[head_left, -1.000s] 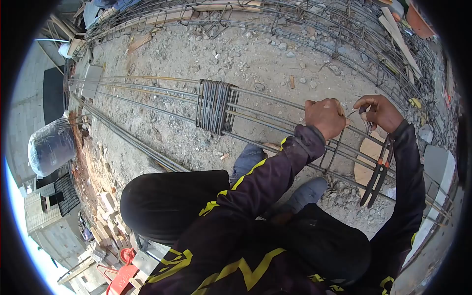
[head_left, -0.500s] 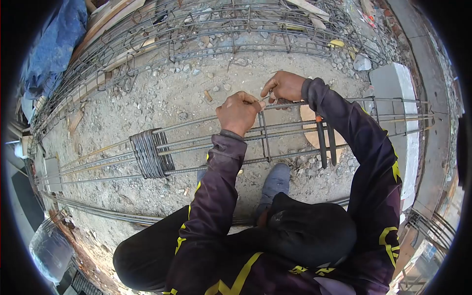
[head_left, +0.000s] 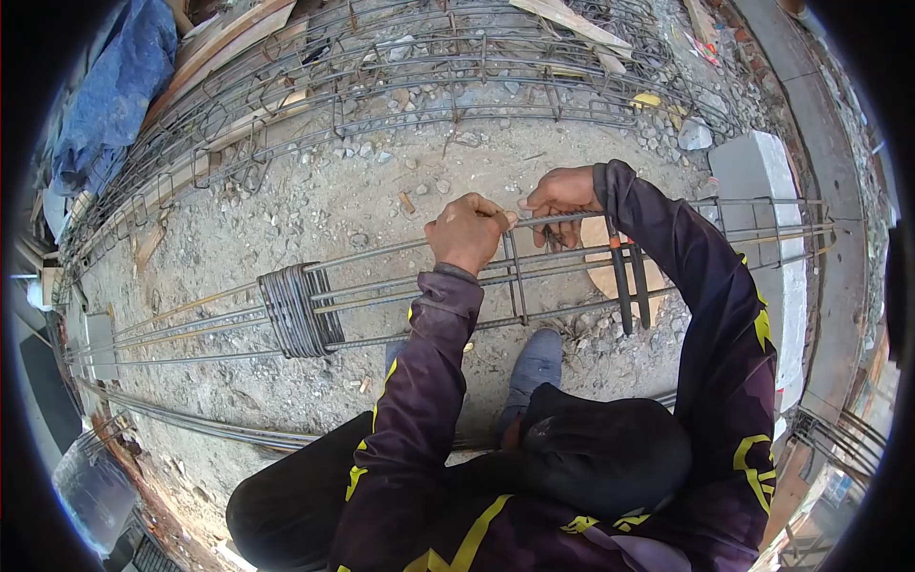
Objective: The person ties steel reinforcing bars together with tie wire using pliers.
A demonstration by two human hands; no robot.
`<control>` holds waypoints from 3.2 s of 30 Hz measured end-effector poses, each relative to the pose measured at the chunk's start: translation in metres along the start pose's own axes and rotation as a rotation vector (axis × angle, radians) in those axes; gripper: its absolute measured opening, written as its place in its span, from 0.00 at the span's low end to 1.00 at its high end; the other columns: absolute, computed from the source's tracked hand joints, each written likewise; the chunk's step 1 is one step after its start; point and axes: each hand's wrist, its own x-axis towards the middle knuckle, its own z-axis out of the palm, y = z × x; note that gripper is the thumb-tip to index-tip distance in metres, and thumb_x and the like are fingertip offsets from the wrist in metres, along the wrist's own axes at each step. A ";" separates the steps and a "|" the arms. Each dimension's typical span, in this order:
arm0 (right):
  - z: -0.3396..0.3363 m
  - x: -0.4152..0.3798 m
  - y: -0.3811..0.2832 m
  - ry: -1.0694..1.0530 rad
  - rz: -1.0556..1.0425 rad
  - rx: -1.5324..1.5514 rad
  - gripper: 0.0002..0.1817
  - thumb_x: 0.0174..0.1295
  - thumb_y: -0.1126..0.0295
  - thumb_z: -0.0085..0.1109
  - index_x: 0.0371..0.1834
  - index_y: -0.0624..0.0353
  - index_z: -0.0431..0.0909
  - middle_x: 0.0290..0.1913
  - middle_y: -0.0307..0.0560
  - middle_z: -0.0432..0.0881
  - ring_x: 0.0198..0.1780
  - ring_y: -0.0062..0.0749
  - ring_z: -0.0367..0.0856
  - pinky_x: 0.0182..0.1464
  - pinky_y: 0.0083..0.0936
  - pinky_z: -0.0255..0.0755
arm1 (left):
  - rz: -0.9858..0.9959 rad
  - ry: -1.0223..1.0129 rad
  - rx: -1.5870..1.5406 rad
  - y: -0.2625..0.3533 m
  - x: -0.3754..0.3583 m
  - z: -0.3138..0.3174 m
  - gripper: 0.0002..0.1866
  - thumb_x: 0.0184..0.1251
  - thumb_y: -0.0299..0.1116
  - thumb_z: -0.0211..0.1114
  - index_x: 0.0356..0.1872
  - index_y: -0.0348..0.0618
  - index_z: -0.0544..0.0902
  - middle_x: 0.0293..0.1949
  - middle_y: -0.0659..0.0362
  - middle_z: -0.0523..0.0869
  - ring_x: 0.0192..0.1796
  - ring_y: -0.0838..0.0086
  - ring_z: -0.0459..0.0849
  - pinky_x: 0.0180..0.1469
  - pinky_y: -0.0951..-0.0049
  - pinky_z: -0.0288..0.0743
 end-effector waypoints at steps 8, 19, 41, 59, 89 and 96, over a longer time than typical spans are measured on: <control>0.041 -0.029 -0.013 0.375 -0.117 -0.804 0.18 0.56 0.57 0.63 0.28 0.64 0.87 0.34 0.60 0.87 0.35 0.48 0.86 0.39 0.42 0.77 | -0.049 -0.020 -0.017 0.003 0.003 -0.001 0.16 0.47 0.48 0.80 0.29 0.49 0.90 0.28 0.63 0.90 0.34 0.71 0.86 0.44 0.70 0.76; 0.119 -0.040 0.018 1.246 -0.452 -1.215 0.13 0.47 0.76 0.61 0.39 0.62 0.76 0.38 0.49 0.78 0.47 0.43 0.76 0.52 0.36 0.69 | -0.067 -0.091 0.037 0.002 0.008 0.001 0.13 0.51 0.51 0.77 0.29 0.55 0.90 0.32 0.65 0.91 0.41 0.69 0.87 0.54 0.65 0.65; 0.105 -0.062 -0.029 0.955 -0.248 -0.742 0.09 0.53 0.68 0.60 0.27 0.64 0.84 0.26 0.63 0.84 0.34 0.58 0.85 0.42 0.46 0.78 | -0.048 -0.053 0.079 0.002 0.008 0.005 0.14 0.50 0.52 0.76 0.30 0.57 0.90 0.35 0.65 0.91 0.45 0.68 0.87 0.60 0.59 0.61; 0.112 -0.033 0.009 0.760 -0.091 -0.763 0.19 0.56 0.71 0.53 0.49 0.66 0.83 0.43 0.63 0.87 0.48 0.53 0.86 0.51 0.43 0.79 | -0.037 -0.081 0.043 -0.003 0.012 0.005 0.12 0.53 0.51 0.76 0.31 0.57 0.91 0.34 0.64 0.92 0.43 0.66 0.87 0.59 0.56 0.60; 0.067 -0.035 -0.010 0.611 -0.388 -0.624 0.09 0.52 0.67 0.62 0.31 0.53 0.90 0.30 0.50 0.88 0.37 0.46 0.87 0.41 0.38 0.78 | 0.021 0.012 -0.038 -0.011 0.011 0.010 0.09 0.50 0.46 0.75 0.28 0.56 0.92 0.33 0.60 0.92 0.43 0.63 0.87 0.60 0.56 0.58; 0.050 -0.047 -0.022 0.897 -0.580 -0.927 0.07 0.56 0.65 0.65 0.35 0.52 0.88 0.32 0.49 0.88 0.38 0.49 0.86 0.42 0.44 0.77 | 0.127 -0.084 -0.189 -0.022 0.010 0.003 0.16 0.52 0.47 0.72 0.39 0.52 0.91 0.39 0.60 0.92 0.47 0.65 0.86 0.66 0.58 0.52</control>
